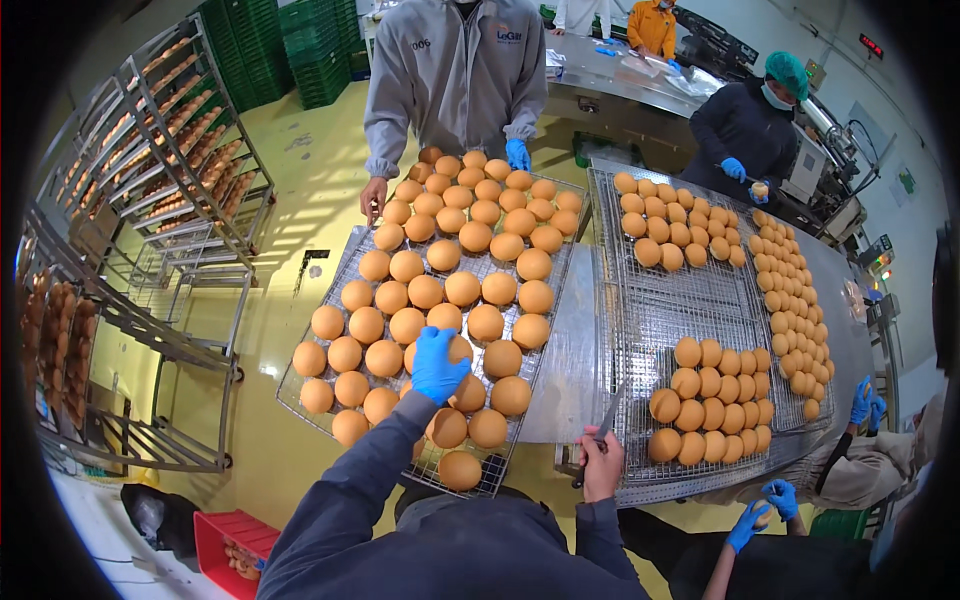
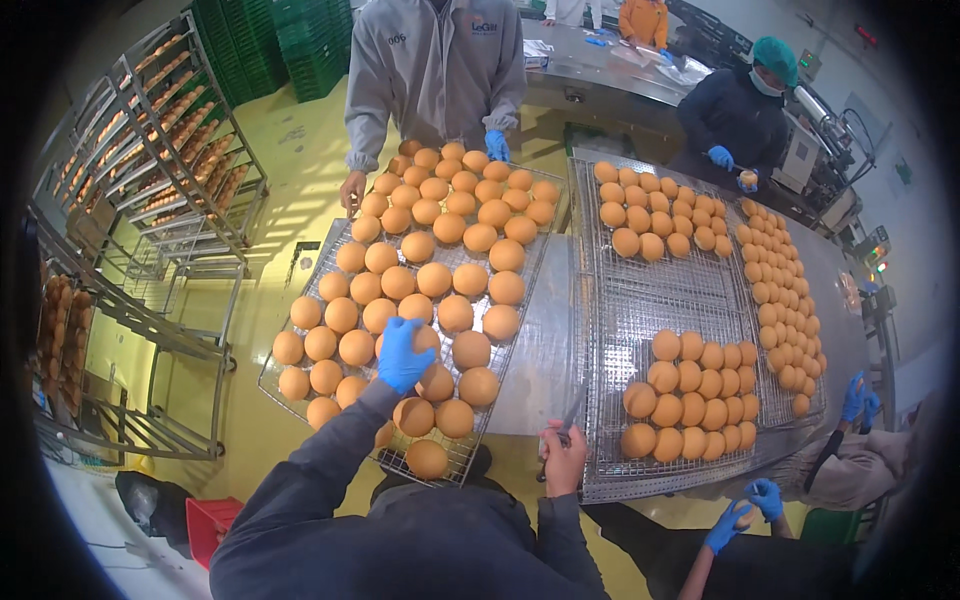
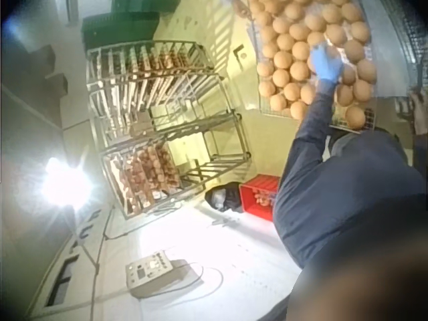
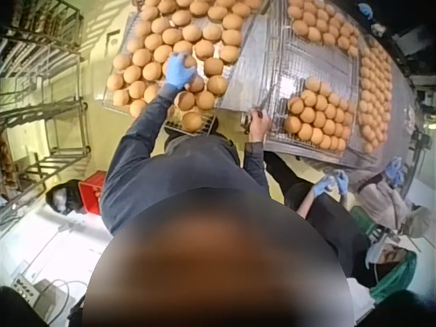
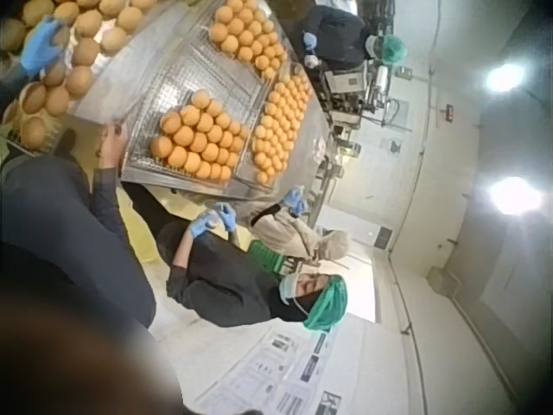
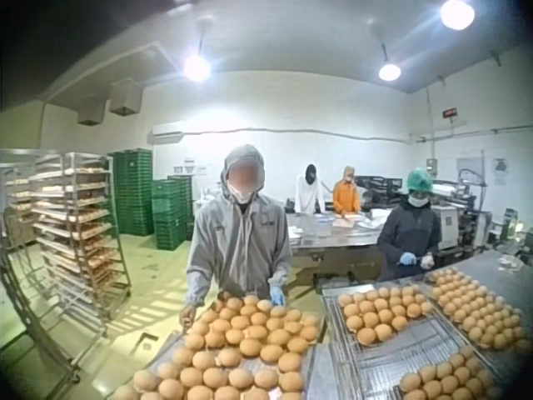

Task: The person uses a small knife to score the bottom of bread rolls, then places them onto metal cooling racks organized on a table.

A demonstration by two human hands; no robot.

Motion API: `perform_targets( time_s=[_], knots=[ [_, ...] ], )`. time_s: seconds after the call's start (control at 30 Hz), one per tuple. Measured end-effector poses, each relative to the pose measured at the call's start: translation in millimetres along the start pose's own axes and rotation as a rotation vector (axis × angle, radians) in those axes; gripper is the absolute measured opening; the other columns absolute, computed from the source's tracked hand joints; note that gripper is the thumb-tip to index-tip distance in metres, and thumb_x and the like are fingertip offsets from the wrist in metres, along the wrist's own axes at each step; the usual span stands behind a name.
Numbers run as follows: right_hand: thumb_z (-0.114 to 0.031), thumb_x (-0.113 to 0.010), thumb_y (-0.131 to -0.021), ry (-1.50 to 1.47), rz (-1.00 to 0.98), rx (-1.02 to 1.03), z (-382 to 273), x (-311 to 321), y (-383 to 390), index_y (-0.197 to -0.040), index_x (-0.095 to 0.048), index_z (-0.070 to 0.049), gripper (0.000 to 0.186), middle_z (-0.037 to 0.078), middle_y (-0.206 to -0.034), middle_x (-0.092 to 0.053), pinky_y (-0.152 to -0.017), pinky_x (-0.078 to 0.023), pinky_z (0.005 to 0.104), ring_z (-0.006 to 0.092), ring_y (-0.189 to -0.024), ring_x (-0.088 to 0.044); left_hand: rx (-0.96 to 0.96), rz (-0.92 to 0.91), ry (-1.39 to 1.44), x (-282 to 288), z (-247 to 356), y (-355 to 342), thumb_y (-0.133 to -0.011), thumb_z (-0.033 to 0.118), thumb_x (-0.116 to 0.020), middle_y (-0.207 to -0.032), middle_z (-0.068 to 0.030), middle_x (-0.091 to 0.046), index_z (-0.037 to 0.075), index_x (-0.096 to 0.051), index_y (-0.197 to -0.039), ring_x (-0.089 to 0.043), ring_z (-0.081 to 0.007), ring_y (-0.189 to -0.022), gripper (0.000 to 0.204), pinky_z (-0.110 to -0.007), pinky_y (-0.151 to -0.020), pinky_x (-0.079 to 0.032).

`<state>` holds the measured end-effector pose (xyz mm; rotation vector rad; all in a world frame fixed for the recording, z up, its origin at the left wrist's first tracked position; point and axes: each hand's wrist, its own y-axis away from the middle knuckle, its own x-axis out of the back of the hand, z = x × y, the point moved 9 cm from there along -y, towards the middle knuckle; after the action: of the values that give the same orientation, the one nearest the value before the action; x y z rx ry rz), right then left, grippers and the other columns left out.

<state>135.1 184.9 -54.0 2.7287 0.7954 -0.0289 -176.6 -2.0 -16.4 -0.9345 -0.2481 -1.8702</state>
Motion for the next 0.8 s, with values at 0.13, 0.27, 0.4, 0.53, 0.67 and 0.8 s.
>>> perform_targets(
  time_s=[0.13, 0.27, 0.4, 0.53, 0.67, 0.8],
  knots=[
    [-0.001, -0.058, -0.088, 0.127, -0.098, -0.066, 19.5, -19.4, 1.3, -0.1, -0.061, 0.002, 0.013, 0.007, -0.078, -0.066, -0.048, -0.038, 0.0207, 0.0059, -0.055, -0.049, 0.143, 0.053, 0.515, 29.9, -12.5, 45.3, -0.073, 0.009, -0.074, -0.114, -0.0129, -0.05, 0.005, -0.054, -0.123, -0.052, -0.0284, -0.108, 0.054, -0.039, -0.094, -0.046],
    [-0.003, -0.058, -0.089, 0.167, -0.209, -0.108, 34.7, -39.6, 2.8, -0.099, -0.062, 0.001, 0.012, 0.006, -0.078, -0.066, -0.049, -0.039, 0.0205, 0.0052, -0.055, -0.05, 0.63, -0.122, 1.601, 12.1, -27.5, 117.3, -0.081, 0.004, -0.067, -0.13, -0.0118, -0.049, 0.007, -0.05, -0.129, -0.051, -0.0269, -0.119, 0.051, -0.038, -0.101, -0.045],
    [-0.008, -0.061, -0.089, 0.147, -0.226, -0.105, 28.9, -47.2, -1.7, -0.099, -0.062, -0.002, 0.012, 0.004, -0.079, -0.067, -0.048, -0.037, 0.0209, 0.0047, -0.057, -0.05, 0.665, -0.044, 1.79, 14.2, -27.7, 164.3, -0.087, 0.011, -0.063, -0.131, -0.0178, -0.049, 0.007, -0.041, -0.136, -0.053, -0.03, -0.119, 0.054, -0.041, -0.101, -0.046],
    [-0.005, -0.058, -0.09, 0.138, -0.177, -0.059, 11.7, -42.4, -19.5, -0.099, -0.061, 0.0, 0.011, 0.004, -0.077, -0.064, -0.047, -0.038, 0.02, 0.0054, -0.055, -0.049, 0.813, -0.226, 2.13, 16.1, -19.0, 185.7, -0.095, 0.035, -0.054, -0.132, -0.0204, -0.05, 0.011, -0.039, -0.139, -0.054, -0.0348, -0.114, 0.052, -0.044, -0.093, -0.049],
    [-0.016, -0.062, -0.092, 0.209, -0.129, 0.079, -14.1, -36.2, -53.6, -0.097, -0.062, -0.004, 0.012, -0.002, -0.066, -0.056, -0.045, -0.032, 0.0212, 0.0043, -0.052, -0.043, 0.601, 0.039, 1.683, 52.7, -114.8, 139.3, -0.096, 0.025, -0.057, -0.117, -0.0051, -0.058, 0.011, -0.051, -0.129, -0.057, -0.0179, -0.105, 0.036, -0.036, -0.086, -0.049],
    [-0.01, -0.06, -0.092, 0.086, -0.122, 0.095, -50.1, -38.3, -47.1, -0.1, -0.061, -0.001, 0.013, 0.003, -0.078, -0.062, -0.047, -0.035, 0.0202, 0.0048, -0.054, -0.046, 0.516, 0.189, 1.547, 101.4, -77.3, 109.7, -0.091, 0.012, -0.06, -0.124, -0.0087, -0.054, 0.006, -0.044, -0.137, -0.054, -0.0221, -0.113, 0.049, -0.037, -0.095, -0.047]
  ],
)
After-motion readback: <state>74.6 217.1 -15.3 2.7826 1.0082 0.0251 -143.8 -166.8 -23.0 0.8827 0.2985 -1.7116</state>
